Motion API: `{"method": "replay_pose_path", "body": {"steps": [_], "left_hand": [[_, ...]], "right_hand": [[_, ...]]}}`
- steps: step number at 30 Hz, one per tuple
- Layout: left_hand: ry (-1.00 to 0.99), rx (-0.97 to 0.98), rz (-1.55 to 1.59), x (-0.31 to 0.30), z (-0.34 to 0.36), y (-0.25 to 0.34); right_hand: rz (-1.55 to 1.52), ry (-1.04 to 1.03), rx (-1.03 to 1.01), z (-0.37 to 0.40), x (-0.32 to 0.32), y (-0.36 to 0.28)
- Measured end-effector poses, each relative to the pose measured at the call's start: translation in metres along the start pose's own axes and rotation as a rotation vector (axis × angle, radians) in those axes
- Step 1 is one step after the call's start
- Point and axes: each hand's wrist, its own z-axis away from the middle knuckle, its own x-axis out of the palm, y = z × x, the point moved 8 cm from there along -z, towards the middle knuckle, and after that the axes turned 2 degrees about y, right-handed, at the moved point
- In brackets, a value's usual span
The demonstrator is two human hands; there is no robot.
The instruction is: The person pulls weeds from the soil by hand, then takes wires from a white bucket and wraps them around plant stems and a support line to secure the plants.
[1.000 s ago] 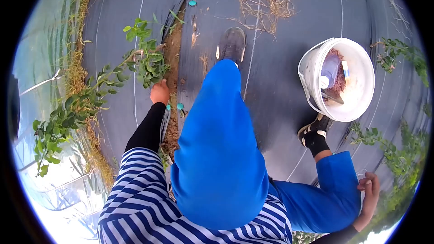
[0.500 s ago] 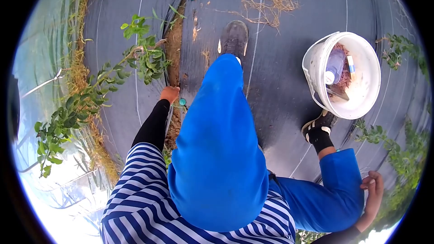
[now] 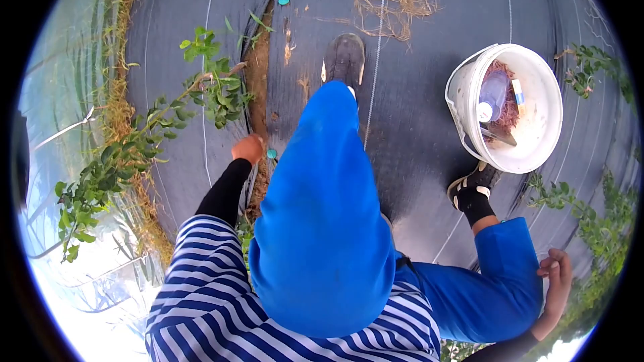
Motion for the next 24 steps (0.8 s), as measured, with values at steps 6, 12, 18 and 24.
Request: {"method": "replay_pose_path", "body": {"steps": [6,12,18,24], "left_hand": [[0.257,0.166,0.156,-0.022,-0.004,0.032],[0.709,0.307,0.179,-0.115,0.001,0.102],[0.607,-0.039,-0.066,-0.111,-0.055,0.076],[0.565,-0.124,-0.009,-0.098,-0.070,0.047]], "right_hand": [[0.025,0.023,0.012,0.001,0.002,0.001],[0.014,0.020,0.018,0.001,-0.001,0.001],[-0.005,0.024,0.037,0.002,-0.001,-0.003],[-0.048,0.010,0.029,-0.001,0.003,-0.009]]}}
